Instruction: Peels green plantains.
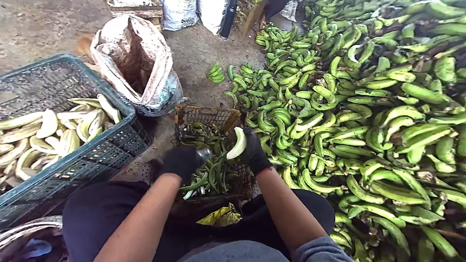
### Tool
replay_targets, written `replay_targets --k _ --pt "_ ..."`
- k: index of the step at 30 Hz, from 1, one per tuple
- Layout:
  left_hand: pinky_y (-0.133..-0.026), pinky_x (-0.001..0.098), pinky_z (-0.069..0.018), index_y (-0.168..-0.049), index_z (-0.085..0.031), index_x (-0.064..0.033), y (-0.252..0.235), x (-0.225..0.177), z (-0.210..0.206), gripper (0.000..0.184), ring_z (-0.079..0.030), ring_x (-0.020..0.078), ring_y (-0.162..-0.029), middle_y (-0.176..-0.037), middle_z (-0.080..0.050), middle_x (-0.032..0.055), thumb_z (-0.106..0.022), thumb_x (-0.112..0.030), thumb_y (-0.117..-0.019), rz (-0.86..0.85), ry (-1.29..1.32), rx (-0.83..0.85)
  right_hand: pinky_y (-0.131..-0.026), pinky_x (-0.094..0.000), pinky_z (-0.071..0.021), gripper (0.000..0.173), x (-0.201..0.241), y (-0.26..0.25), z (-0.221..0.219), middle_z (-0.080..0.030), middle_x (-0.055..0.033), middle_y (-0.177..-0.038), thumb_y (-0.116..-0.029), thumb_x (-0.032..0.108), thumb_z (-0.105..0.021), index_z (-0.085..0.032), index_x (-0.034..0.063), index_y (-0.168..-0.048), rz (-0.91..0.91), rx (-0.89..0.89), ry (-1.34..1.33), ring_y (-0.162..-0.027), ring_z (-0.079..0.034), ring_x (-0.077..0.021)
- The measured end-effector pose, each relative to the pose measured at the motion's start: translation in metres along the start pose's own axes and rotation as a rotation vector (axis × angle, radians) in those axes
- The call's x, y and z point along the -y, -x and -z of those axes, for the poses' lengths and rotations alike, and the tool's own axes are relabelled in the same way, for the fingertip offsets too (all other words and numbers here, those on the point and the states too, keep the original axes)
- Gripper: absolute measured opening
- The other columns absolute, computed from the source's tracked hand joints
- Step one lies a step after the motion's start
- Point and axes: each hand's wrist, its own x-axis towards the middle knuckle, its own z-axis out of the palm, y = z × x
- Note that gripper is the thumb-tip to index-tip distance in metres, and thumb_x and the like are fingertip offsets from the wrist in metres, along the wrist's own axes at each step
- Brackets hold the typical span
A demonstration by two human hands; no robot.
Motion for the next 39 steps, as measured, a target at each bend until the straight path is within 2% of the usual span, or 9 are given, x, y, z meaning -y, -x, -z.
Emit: replay_targets --k 9,11,15,20,22,26,29,31,39 --pt "-0.099 0.0693 -0.0451 -0.125 -0.065 0.0026 0.001 -0.022 -0.055 0.042 -0.060 0.0467 -0.121 -0.129 -0.064 0.0274 -0.064 -0.030 -0.0981 -0.199 -0.032 0.309 -0.062 -0.0340 -0.0568 0.035 0.123 -0.002 -0.206 -0.066 -0.0084 -0.093 -0.1096 0.036 -0.035 -0.055 0.0092 -0.119 -0.208 0.570 -0.519 -0.075 -0.066 -0.0178" --pt "-0.103 0.0686 -0.0438 -0.131 -0.062 0.0057 -0.006 -0.023 -0.054 0.040 -0.057 0.0481 -0.126 -0.134 -0.061 0.0294 -0.059 -0.022 -0.1020 -0.230 -0.045 0.328 -0.072 -0.0328 -0.0576 0.040 0.147 -0.009 -0.217 -0.067 -0.0105 -0.110 -0.1112 0.033 -0.031 -0.053 0.0054 -0.130 -0.105 0.663 -0.283 -0.088 -0.069 -0.0181" --pt "-0.096 0.0682 -0.0477 -0.115 -0.070 0.0016 0.011 -0.013 -0.031 0.030 -0.062 0.0451 -0.117 -0.121 -0.067 0.0249 -0.065 -0.022 -0.0964 -0.195 0.079 0.280 -0.090 -0.0553 -0.0548 0.032 0.113 -0.038 -0.191 -0.063 -0.0242 -0.121 -0.1087 0.019 -0.047 -0.060 -0.0009 -0.129 0.462 0.524 0.728 -0.107 -0.066 -0.0376" --pt "-0.098 0.0669 -0.0460 -0.118 -0.067 0.0025 0.012 -0.015 -0.019 0.035 -0.060 0.0454 -0.119 -0.123 -0.065 0.0269 -0.062 -0.026 -0.0994 -0.170 0.081 0.357 -0.105 -0.0687 -0.0385 0.041 0.023 -0.079 -0.144 -0.061 -0.0252 -0.133 -0.0987 0.030 -0.056 -0.064 0.0035 -0.128 0.126 0.641 1.497 -0.130 -0.053 -0.0454" --pt "-0.096 0.0664 -0.0475 -0.118 -0.066 0.0036 0.010 -0.018 -0.019 0.033 -0.061 0.0457 -0.118 -0.122 -0.065 0.0273 -0.062 -0.024 -0.0993 -0.165 0.073 0.369 -0.113 -0.0709 -0.0302 0.052 -0.018 -0.099 -0.122 -0.053 -0.0268 -0.143 -0.0888 0.031 -0.071 -0.063 0.0021 -0.131 0.122 0.664 1.585 -0.139 -0.042 -0.0479" --pt "-0.093 0.0654 -0.0491 -0.115 -0.067 0.0019 0.004 -0.023 -0.022 0.031 -0.062 0.0444 -0.114 -0.118 -0.066 0.0255 -0.063 -0.023 -0.0975 -0.151 0.059 0.366 -0.105 -0.0704 -0.0401 0.062 -0.044 -0.113 -0.096 -0.048 -0.0293 -0.146 -0.0792 0.042 -0.080 -0.066 0.0019 -0.125 0.032 0.671 1.733 -0.141 -0.039 -0.0500" --pt "-0.092 0.0652 -0.0497 -0.115 -0.067 0.0007 0.000 -0.029 -0.024 0.029 -0.063 0.0440 -0.114 -0.119 -0.066 0.0250 -0.063 -0.022 -0.0974 -0.161 0.028 0.381 -0.104 -0.0703 -0.0400 0.066 -0.043 -0.104 -0.084 -0.041 -0.0359 -0.148 -0.0834 0.046 -0.075 -0.062 0.0068 -0.135 -0.119 0.701 1.811 -0.142 -0.034 -0.0545" --pt "-0.091 0.0655 -0.0500 -0.115 -0.067 0.0006 0.001 -0.034 -0.024 0.029 -0.063 0.0444 -0.114 -0.119 -0.066 0.0250 -0.063 -0.022 -0.0975 -0.161 0.003 0.379 -0.102 -0.0700 -0.0404 0.053 -0.043 -0.096 -0.072 -0.052 -0.0340 -0.139 -0.0861 0.039 -0.073 -0.068 0.0012 -0.123 -0.163 0.677 1.807 -0.135 -0.043 -0.0530" --pt "-0.095 0.0687 -0.0476 -0.124 -0.064 -0.0027 0.008 -0.038 -0.024 0.045 -0.061 0.0455 -0.120 -0.126 -0.065 0.0248 -0.057 -0.041 -0.1018 -0.154 -0.079 0.331 -0.100 -0.0644 -0.0456 0.043 0.045 -0.050 0.016 -0.069 -0.0209 -0.122 -0.1045 0.040 -0.053 -0.064 0.0124 -0.135 0.108 0.321 1.195 -0.117 -0.064 -0.0420"
